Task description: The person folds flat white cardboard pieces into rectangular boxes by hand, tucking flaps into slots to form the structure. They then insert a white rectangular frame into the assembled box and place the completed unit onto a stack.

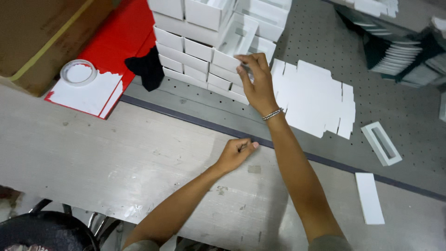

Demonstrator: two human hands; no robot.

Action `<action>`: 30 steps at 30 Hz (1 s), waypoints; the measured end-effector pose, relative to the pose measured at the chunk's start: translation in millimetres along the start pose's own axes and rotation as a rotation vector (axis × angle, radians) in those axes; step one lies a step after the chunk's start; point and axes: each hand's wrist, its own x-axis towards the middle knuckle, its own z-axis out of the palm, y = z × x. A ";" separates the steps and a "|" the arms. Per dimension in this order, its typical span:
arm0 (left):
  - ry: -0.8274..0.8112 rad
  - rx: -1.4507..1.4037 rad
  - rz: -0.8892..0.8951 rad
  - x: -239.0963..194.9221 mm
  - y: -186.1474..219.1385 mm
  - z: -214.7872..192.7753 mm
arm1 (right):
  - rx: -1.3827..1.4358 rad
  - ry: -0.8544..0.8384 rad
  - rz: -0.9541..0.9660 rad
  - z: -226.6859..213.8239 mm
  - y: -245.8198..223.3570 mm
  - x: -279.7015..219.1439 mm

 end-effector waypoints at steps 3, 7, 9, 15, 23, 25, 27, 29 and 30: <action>-0.022 0.090 0.005 -8.5 29.4 -0.2 | -0.056 0.015 0.026 -24.9 -16.1 -13.3; -0.024 -0.018 -0.026 1.0 -8.2 -2.9 | -0.034 0.133 0.074 -79.5 14.7 -72.8; -0.023 -0.039 -0.015 -1.7 -0.9 -0.5 | -0.205 -0.119 0.236 -116.1 43.7 -111.9; -0.005 -0.016 -0.068 2.5 -21.7 -6.5 | -0.765 -0.475 0.526 -184.7 100.0 -190.2; 0.035 0.007 -0.087 3.1 -20.3 -8.9 | -1.201 -0.288 0.121 -195.1 104.3 -180.5; 0.051 -0.002 -0.095 3.9 -26.0 -9.6 | -1.430 -0.056 -0.147 -237.1 186.2 -200.3; 0.052 0.010 -0.049 5.5 -35.9 -9.8 | -1.494 0.512 -0.314 -282.9 311.2 -231.4; 0.092 0.058 0.000 -1.9 -25.7 -7.5 | -1.235 0.688 -0.272 -277.6 216.9 -211.3; 0.130 0.102 0.062 -3.9 -21.0 -5.1 | -0.973 0.861 -0.246 -283.2 169.7 -187.5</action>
